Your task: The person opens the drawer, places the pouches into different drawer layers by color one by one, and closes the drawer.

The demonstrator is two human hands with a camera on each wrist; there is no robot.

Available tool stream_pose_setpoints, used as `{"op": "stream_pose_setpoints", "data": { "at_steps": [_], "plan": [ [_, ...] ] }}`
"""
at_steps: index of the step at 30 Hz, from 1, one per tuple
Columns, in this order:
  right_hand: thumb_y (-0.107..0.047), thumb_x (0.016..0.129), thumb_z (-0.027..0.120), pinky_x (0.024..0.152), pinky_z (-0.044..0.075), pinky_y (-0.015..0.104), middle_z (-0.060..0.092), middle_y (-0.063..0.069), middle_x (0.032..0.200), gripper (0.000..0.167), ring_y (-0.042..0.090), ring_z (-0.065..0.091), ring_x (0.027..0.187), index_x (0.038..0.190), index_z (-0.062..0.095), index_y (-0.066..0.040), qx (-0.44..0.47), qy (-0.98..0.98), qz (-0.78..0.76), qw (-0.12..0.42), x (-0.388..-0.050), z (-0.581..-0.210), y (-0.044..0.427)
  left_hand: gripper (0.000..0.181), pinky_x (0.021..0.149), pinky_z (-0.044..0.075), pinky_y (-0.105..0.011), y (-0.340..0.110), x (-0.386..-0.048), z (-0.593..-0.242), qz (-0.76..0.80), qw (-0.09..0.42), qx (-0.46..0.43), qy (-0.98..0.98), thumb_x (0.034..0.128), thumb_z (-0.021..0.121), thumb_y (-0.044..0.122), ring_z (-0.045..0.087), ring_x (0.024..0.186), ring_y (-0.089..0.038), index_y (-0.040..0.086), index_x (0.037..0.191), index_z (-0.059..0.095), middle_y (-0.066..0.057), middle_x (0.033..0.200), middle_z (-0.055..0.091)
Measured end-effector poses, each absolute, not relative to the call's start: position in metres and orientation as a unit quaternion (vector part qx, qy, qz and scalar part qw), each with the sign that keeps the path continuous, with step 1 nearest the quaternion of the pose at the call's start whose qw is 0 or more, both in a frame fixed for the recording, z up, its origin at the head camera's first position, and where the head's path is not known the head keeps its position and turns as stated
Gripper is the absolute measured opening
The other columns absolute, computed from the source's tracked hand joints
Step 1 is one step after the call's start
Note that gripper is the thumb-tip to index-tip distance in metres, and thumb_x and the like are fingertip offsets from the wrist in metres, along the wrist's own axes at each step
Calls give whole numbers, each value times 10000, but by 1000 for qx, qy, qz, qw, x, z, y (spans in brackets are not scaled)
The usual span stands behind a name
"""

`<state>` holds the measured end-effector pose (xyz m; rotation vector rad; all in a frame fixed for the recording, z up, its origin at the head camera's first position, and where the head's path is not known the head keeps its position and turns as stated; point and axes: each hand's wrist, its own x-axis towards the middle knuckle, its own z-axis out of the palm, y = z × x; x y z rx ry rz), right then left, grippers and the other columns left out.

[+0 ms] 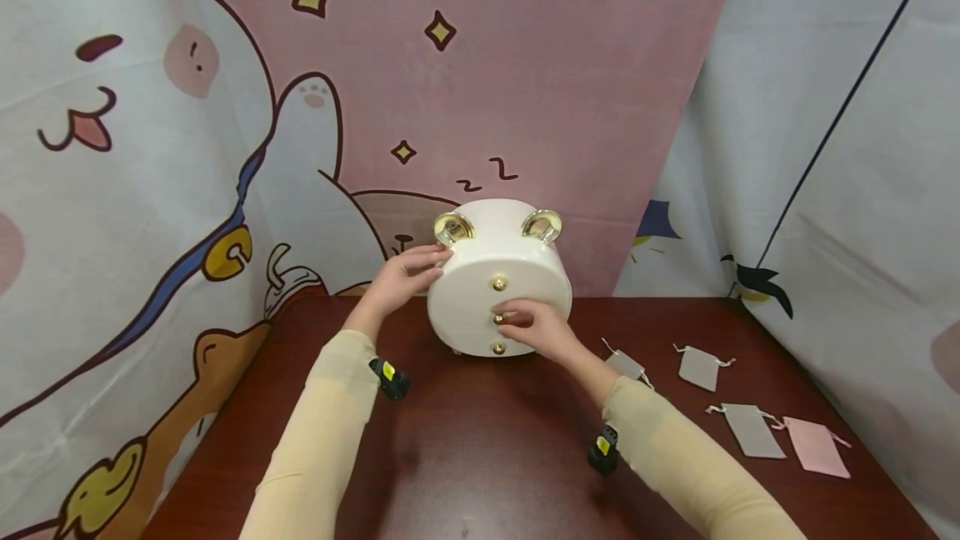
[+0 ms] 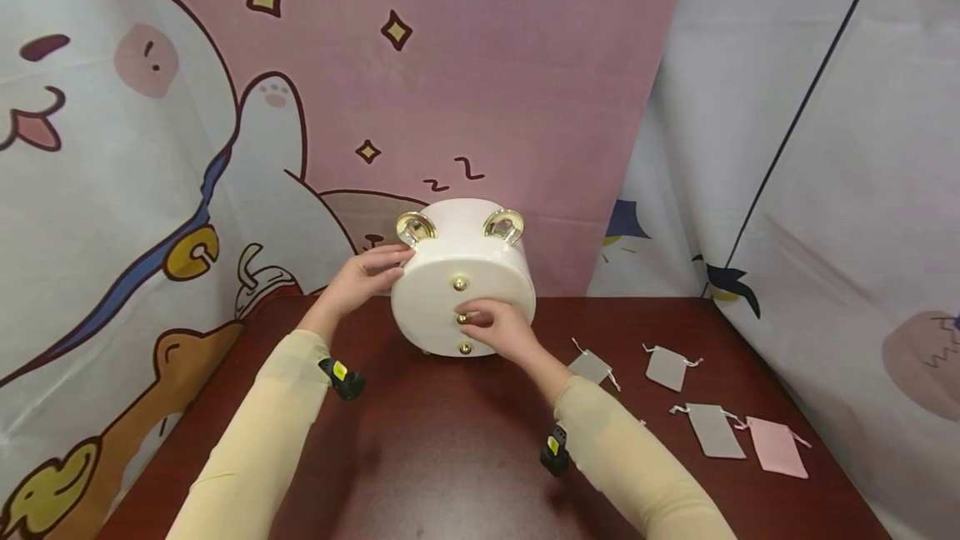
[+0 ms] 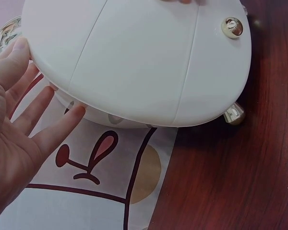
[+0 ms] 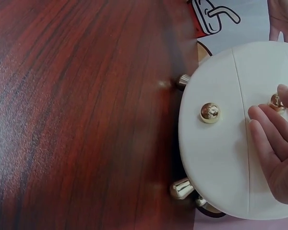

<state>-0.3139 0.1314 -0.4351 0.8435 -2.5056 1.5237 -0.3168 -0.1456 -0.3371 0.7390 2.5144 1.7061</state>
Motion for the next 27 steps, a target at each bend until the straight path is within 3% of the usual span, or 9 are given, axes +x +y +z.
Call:
{"op": "stream_pose_setpoints", "data": {
  "at_steps": [12,27],
  "plan": [
    [-59,883,754,762,583,311,711,74,1140,261,243,700,995,1141,750,-99,233,-823,516,44,-312,-440,125,380,947,504,-528,-145,-317,-337,551,11,228,803,988,616,68,421,1350,-389,-10,1358,583,-203,1513,394],
    [-66,890,747,719,575,268,735,49,1043,221,169,720,884,1107,762,-102,235,-825,510,62,-293,-442,126,389,949,517,-477,-145,-315,-335,535,10,229,813,991,617,85,407,1364,-375,-1,1369,576,-198,1516,394]
  ]
}}
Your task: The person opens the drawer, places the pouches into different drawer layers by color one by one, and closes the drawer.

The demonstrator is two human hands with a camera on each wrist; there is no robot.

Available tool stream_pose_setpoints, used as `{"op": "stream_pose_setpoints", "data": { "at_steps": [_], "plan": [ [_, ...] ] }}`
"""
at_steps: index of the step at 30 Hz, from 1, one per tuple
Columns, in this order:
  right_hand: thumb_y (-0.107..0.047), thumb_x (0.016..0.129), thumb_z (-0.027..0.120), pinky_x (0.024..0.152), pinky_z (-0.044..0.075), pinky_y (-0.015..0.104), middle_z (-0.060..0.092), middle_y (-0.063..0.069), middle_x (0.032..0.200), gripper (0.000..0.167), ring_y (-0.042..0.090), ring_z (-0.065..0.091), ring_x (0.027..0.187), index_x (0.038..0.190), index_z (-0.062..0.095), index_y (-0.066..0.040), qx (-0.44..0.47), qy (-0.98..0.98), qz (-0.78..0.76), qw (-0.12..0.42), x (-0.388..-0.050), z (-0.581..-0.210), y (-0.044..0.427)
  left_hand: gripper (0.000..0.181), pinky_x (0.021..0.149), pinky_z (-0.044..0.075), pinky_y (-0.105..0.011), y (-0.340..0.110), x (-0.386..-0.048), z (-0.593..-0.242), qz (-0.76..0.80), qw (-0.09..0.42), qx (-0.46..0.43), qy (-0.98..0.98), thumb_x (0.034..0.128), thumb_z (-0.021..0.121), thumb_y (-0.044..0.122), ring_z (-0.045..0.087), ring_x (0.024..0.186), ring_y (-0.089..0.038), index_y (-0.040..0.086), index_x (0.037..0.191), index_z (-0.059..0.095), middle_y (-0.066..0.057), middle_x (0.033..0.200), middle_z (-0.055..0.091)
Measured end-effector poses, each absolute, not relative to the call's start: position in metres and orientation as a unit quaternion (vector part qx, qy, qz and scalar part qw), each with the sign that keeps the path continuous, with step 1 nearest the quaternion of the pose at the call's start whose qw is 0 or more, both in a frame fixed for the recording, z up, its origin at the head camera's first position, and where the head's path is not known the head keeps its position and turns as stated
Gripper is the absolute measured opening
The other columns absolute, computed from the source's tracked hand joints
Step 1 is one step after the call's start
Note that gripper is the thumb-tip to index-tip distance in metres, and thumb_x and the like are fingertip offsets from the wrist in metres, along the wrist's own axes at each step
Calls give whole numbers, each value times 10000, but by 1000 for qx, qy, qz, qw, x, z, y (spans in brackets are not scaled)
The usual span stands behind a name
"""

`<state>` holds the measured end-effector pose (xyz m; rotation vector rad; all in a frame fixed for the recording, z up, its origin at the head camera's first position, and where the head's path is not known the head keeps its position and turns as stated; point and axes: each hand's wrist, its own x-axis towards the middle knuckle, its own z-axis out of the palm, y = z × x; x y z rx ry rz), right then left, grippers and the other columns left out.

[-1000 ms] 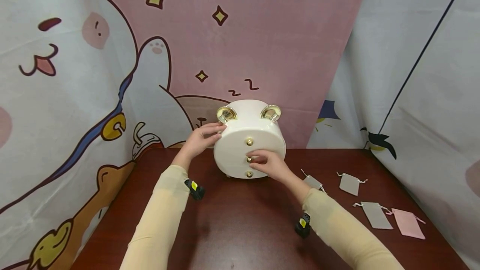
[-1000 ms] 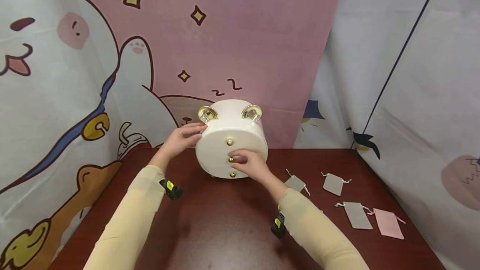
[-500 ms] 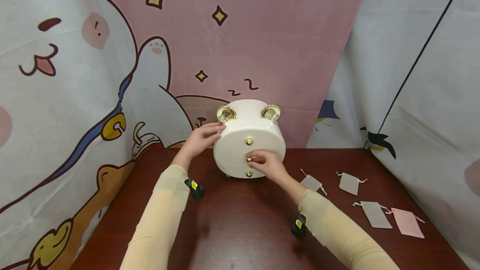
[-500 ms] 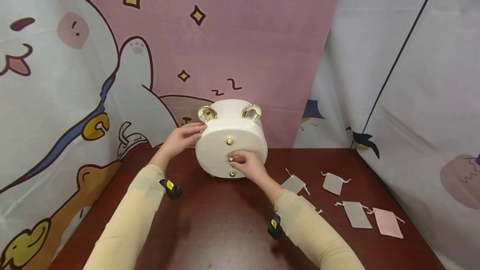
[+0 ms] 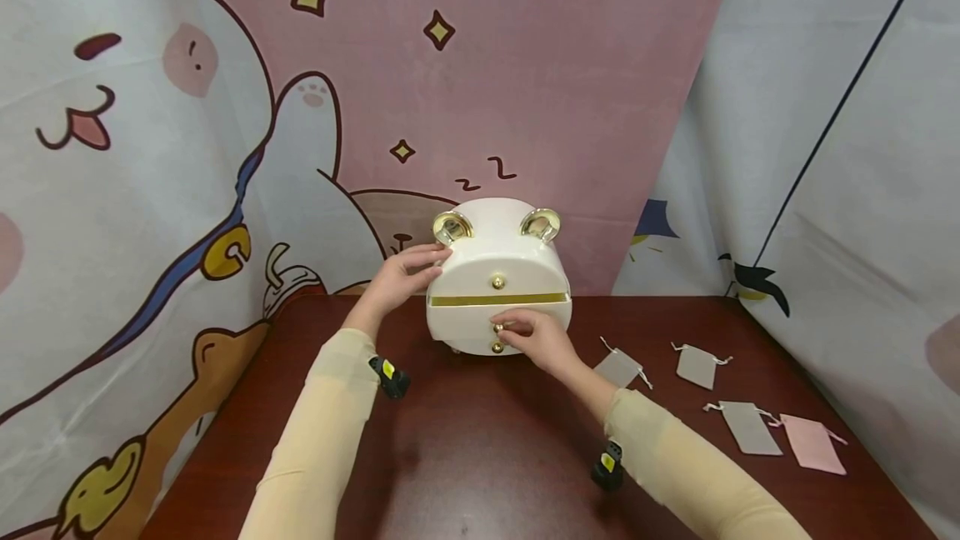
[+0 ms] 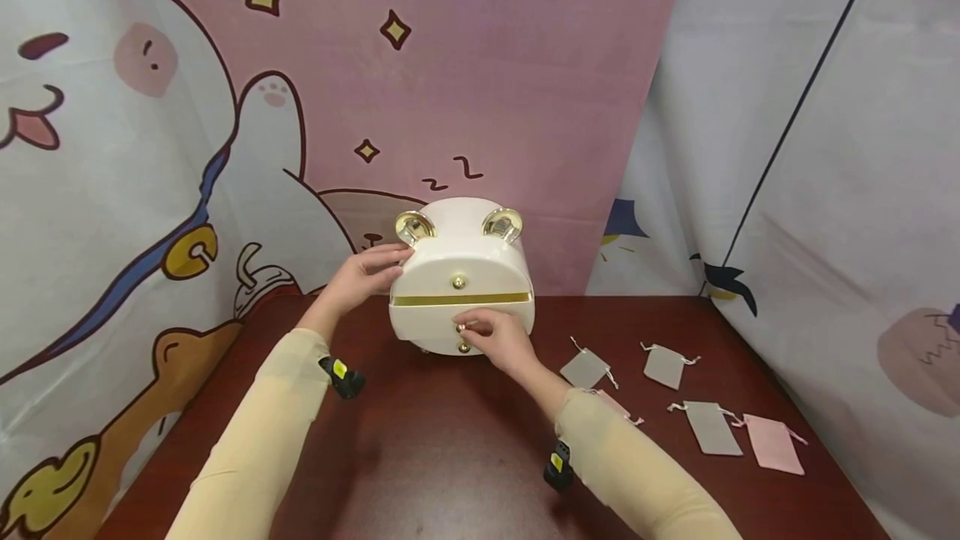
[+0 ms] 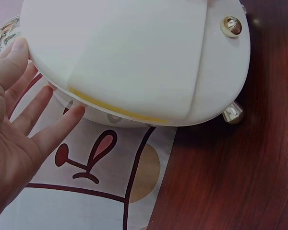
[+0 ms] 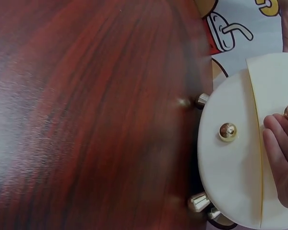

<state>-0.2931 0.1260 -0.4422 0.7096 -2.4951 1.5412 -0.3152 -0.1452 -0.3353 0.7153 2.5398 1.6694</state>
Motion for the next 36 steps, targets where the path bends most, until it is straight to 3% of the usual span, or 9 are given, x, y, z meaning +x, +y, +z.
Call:
{"op": "stream_pose_setpoints", "data": {
  "at_steps": [15,21,36],
  "plan": [
    [-22,877,749,746,581,253,738,45,1030,227,136,720,840,1094,760,-87,266,-810,516,75,-261,-446,130,389,937,523,-477,-145,-316,-333,535,12,215,817,990,612,67,443,1338,-370,-10,1369,572,-192,1511,404],
    [-30,869,759,735,578,251,743,28,1011,232,137,719,826,1093,762,-94,277,-811,507,90,-249,-447,131,398,943,512,-509,-149,-336,-354,540,8,213,814,991,620,96,437,1345,-375,18,1378,575,-171,1533,383],
    [-23,863,763,749,580,256,739,-26,1034,237,74,701,867,1076,772,-126,291,-812,493,113,-221,-449,132,386,912,545,-435,-151,-342,-363,537,-8,213,816,975,662,179,465,1330,-304,108,1353,631,-89,1505,439]
  ]
}}
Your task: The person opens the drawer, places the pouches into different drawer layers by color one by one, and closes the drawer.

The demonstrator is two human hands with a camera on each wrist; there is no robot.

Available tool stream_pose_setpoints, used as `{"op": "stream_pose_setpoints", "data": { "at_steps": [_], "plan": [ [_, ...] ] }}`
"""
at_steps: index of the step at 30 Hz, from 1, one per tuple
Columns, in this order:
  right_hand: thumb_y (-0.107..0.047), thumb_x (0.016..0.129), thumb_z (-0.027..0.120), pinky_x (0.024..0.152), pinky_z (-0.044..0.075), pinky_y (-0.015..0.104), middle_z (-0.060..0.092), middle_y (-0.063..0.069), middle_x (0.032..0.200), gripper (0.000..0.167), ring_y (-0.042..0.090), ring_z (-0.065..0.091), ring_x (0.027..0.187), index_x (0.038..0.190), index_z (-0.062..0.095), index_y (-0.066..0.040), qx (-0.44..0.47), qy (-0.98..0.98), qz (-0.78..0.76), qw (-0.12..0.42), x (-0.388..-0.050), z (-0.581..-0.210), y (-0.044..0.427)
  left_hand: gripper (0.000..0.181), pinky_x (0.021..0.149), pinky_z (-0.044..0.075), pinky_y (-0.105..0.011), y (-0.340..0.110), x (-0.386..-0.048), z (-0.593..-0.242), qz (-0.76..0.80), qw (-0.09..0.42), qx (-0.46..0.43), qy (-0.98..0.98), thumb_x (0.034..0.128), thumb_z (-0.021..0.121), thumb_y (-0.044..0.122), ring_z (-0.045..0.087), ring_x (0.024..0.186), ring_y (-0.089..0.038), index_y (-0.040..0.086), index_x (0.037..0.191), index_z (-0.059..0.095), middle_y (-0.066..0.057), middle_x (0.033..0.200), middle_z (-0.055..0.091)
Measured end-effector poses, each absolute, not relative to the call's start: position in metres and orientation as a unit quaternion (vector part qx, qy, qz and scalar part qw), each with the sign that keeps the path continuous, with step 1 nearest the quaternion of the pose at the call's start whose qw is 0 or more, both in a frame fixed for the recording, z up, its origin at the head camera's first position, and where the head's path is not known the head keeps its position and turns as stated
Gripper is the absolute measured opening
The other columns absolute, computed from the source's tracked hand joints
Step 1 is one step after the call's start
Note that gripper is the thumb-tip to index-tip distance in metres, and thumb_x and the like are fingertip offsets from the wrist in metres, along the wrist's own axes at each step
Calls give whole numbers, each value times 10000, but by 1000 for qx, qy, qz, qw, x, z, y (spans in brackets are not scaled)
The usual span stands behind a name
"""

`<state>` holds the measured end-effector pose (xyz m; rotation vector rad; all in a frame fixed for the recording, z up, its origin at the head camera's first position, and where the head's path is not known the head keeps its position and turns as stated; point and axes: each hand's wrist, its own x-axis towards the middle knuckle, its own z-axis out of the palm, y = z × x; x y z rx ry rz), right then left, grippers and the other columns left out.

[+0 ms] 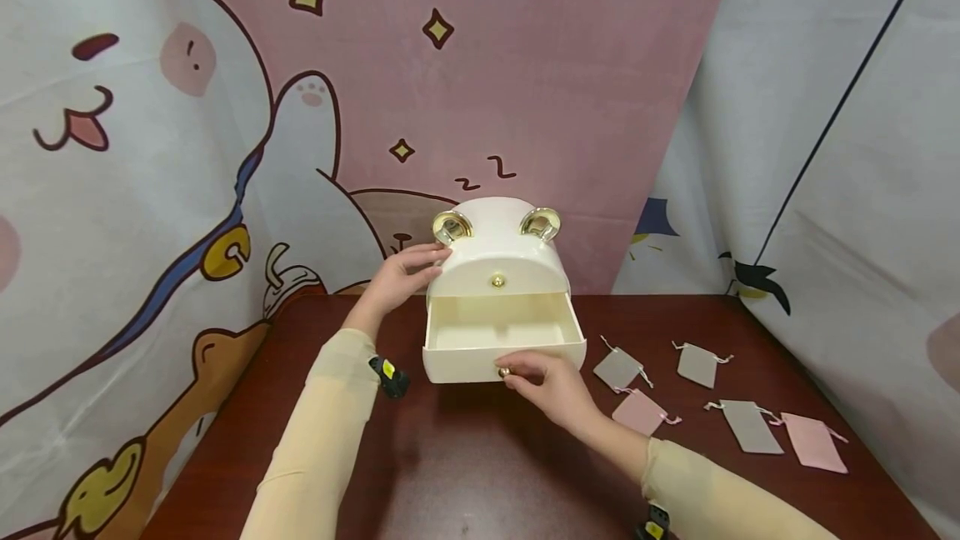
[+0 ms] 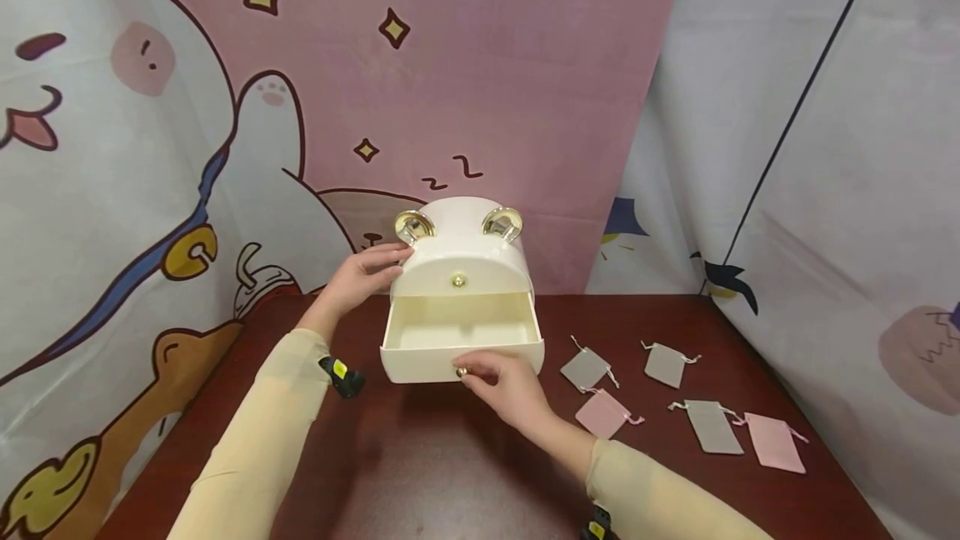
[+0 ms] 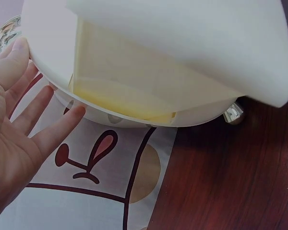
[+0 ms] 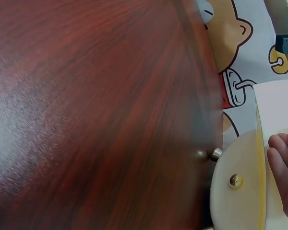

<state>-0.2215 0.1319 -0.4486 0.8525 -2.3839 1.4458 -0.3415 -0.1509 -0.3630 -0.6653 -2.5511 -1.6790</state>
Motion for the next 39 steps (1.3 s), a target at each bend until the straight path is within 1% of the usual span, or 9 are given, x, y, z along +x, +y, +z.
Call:
{"op": "stream_pose_setpoints", "data": {
  "at_steps": [8,13,17,20,25,30,34,37,39],
  "plan": [
    [-13,850,771,755,583,263,741,-11,1031,238,84,701,870,1067,773,-113,294,-808,497,116,-214,-448,133,383,914,545,-418,-151,-342,-364,-537,8,-209,-817,975,662,195,472,1325,-288,129,1351,636,-69,1501,445],
    [-24,864,764,745,584,259,743,-12,1031,231,135,713,867,1077,772,-115,303,-805,496,116,-208,-449,132,385,939,525,-470,-150,-339,-361,-541,5,-214,-814,983,648,170,444,1345,-315,98,1359,622,-100,1511,428],
    [-5,854,766,741,583,253,743,-16,1025,247,125,710,866,1075,774,-115,311,-807,487,126,-205,-449,132,378,958,508,-498,-150,-342,-364,-542,3,-202,-816,979,653,181,447,1343,-298,125,1353,634,-73,1506,435],
    [-2,855,764,738,583,252,744,-16,1019,244,127,709,863,1072,773,-113,317,-806,482,130,-201,-448,133,383,966,494,-523,-149,-341,-363,-543,2,-201,-815,979,653,177,445,1344,-306,121,1357,628,-81,1509,429],
    [-14,866,757,737,583,254,745,-7,1018,225,164,713,867,1072,771,-105,323,-804,483,129,-198,-449,134,392,959,497,-527,-150,-341,-363,-540,5,-206,-816,977,657,180,435,1352,-315,113,1362,623,-95,1514,424],
    [-14,867,756,757,579,248,743,-8,1034,244,152,708,895,1091,768,-110,329,-802,482,127,-198,-451,135,391,957,506,-503,-151,-341,-362,-536,9,-209,-818,974,661,185,421,1363,-317,115,1357,627,-98,1512,429],
    [6,862,752,750,584,260,739,59,1063,270,163,720,873,1124,747,-58,341,-785,505,111,-197,-451,141,390,955,517,-466,-150,-340,-362,-528,12,-206,-824,974,662,200,418,1367,-292,133,1357,631,-80,1507,440],
    [16,866,742,729,593,280,731,118,1072,276,203,732,834,1141,725,-1,342,-768,533,96,-196,-450,150,396,958,508,-499,-150,-340,-362,-533,8,-203,-822,975,659,199,431,1357,-301,133,1364,625,-81,1510,433],
    [8,870,740,727,592,279,728,126,1072,275,212,734,826,1145,719,11,332,-764,546,90,-194,-448,157,400,960,499,-522,-150,-340,-362,-537,7,-203,-819,974,660,199,435,1353,-311,130,1366,621,-86,1513,428]
  ]
}}
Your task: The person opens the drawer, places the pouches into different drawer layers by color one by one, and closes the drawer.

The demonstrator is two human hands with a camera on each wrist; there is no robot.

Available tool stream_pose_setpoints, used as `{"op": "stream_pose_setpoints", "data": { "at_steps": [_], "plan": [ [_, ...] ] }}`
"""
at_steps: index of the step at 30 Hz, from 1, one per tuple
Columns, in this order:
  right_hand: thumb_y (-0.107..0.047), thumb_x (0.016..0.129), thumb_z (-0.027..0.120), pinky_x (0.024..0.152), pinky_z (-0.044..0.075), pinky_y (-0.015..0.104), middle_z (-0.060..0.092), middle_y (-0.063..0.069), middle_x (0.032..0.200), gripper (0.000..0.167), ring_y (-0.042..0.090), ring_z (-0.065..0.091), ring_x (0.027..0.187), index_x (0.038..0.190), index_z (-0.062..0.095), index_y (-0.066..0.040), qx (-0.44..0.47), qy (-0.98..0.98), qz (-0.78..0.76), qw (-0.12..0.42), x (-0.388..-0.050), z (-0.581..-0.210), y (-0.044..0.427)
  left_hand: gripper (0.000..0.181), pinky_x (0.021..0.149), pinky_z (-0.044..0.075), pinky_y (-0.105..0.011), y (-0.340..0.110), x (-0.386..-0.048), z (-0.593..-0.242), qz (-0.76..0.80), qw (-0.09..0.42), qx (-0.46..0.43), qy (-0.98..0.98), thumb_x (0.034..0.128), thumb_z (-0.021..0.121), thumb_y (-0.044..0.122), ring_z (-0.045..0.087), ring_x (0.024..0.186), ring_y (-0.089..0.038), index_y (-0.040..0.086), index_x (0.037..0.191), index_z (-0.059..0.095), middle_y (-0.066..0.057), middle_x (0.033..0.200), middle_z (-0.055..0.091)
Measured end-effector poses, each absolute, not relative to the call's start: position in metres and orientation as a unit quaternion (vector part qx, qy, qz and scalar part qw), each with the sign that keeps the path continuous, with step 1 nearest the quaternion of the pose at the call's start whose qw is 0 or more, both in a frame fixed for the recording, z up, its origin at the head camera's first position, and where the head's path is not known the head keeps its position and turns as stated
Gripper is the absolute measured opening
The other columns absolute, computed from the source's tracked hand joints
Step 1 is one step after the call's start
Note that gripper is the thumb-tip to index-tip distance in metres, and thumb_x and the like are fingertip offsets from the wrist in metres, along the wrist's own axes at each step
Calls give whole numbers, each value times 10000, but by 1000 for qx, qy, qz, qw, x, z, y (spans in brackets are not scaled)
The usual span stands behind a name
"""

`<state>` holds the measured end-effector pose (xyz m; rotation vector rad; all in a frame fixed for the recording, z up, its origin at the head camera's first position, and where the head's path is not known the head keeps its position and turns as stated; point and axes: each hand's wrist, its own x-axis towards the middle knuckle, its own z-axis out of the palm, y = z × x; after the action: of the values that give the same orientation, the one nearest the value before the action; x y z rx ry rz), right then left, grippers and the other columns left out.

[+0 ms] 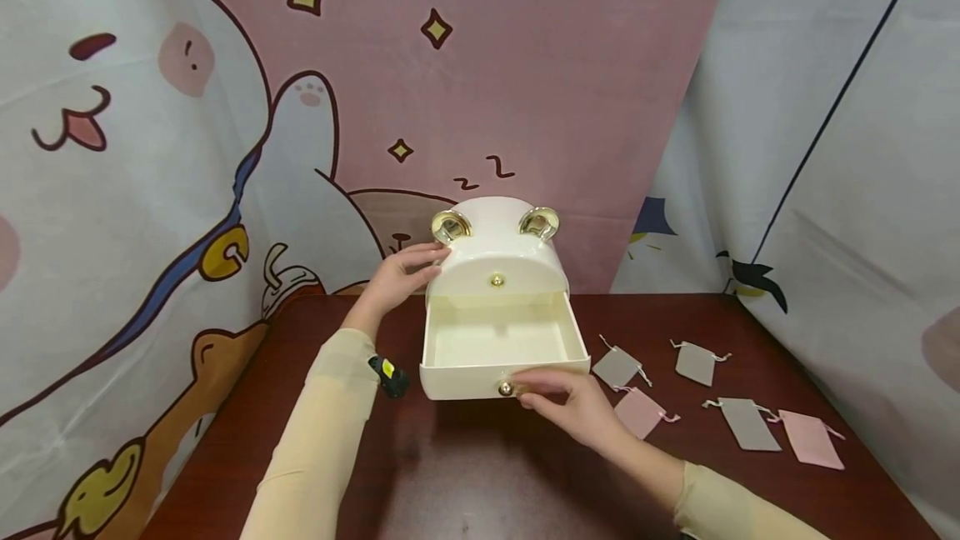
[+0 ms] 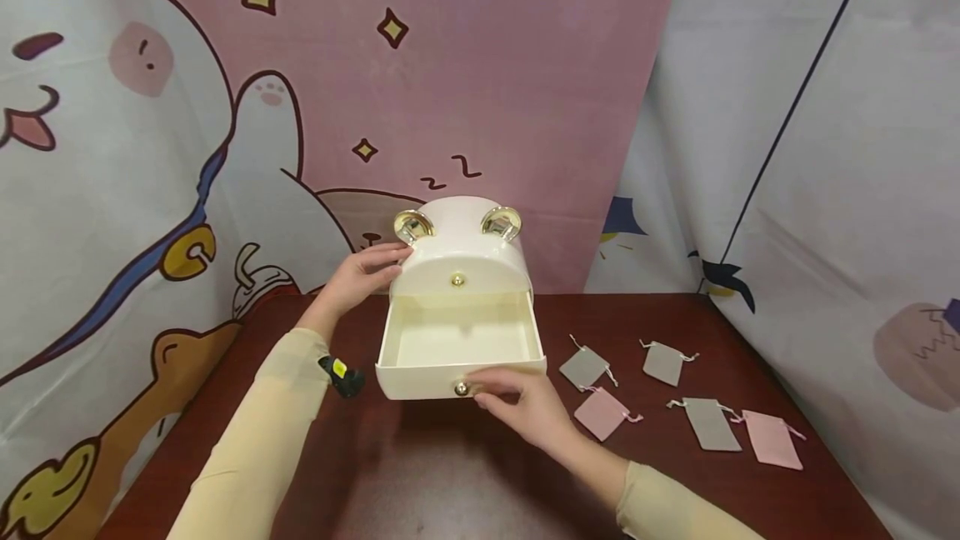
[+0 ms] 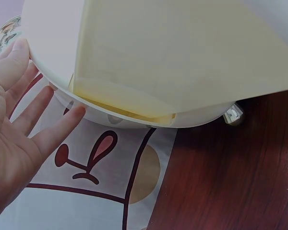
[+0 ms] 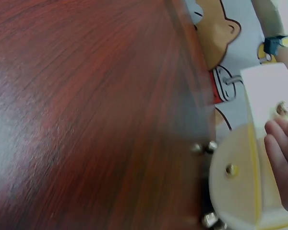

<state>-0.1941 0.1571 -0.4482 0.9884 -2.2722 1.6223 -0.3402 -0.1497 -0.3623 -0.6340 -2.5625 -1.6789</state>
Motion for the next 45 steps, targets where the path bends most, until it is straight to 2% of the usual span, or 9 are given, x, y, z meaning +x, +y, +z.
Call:
{"op": "stream_pose_setpoints", "data": {
  "at_steps": [3,9,16,24,26,29,33,40,45],
  "plan": [
    [-22,879,742,748,584,259,726,108,1085,278,190,733,840,1155,722,-12,312,-765,557,80,-190,-444,170,405,958,495,-535,-150,-341,-362,-537,7,-206,-818,975,659,192,427,1358,-323,118,1371,614,-98,1519,419],
    [5,893,715,774,576,250,723,130,1090,311,207,732,878,1203,692,-1,308,-755,576,63,-186,-440,198,401,942,525,-468,-149,-340,-361,-526,10,-206,-825,977,658,203,418,1367,-302,134,1370,618,-82,1516,425],
    [25,899,700,721,582,260,746,110,994,319,212,733,875,1218,680,11,290,-762,575,67,-183,-436,227,396,968,490,-537,-148,-342,-362,-534,7,-206,-820,977,656,201,417,1367,-307,140,1367,622,-80,1517,424],
    [20,903,698,708,575,258,754,56,948,275,153,719,872,1177,682,-6,254,-787,556,86,-184,-436,258,397,952,520,-458,-149,-341,-362,-523,15,-208,-826,978,656,206,408,1375,-296,139,1367,622,-79,1513,432],
    [12,902,703,671,563,245,754,44,934,276,131,713,856,1174,687,-37,241,-797,544,100,-186,-438,267,397,955,518,-459,-149,-341,-362,-524,15,-207,-826,976,658,209,407,1377,-293,142,1365,624,-77,1512,433],
    [-8,903,711,513,528,269,749,44,915,281,108,660,666,1176,688,-73,223,-812,527,113,-190,-443,282,400,964,505,-493,-149,-342,-363,-527,12,-207,-824,977,655,199,397,1382,-311,133,1370,617,-92,1520,420],
    [-60,900,734,402,479,318,737,66,909,291,144,566,546,1185,684,-89,187,-827,518,109,-197,-452,299,404,976,483,-534,-148,-337,-359,-528,8,-205,-824,991,630,149,380,1389,-347,81,1387,586,-138,1535,390],
    [-20,884,739,670,510,189,736,92,972,358,51,663,875,1232,672,-70,181,-861,453,145,-206,-470,333,400,957,509,-489,-146,-334,-355,-528,4,-204,-824,999,612,117,415,1365,-358,55,1392,571,-155,1536,382],
    [-74,906,732,665,536,212,733,96,1028,406,-6,625,933,1296,625,-42,166,-877,435,118,-210,-475,361,406,966,488,-539,-150,-342,-364,-540,5,-210,-815,989,635,160,399,1377,-343,94,1387,590,-124,1538,388]
  ]
}}
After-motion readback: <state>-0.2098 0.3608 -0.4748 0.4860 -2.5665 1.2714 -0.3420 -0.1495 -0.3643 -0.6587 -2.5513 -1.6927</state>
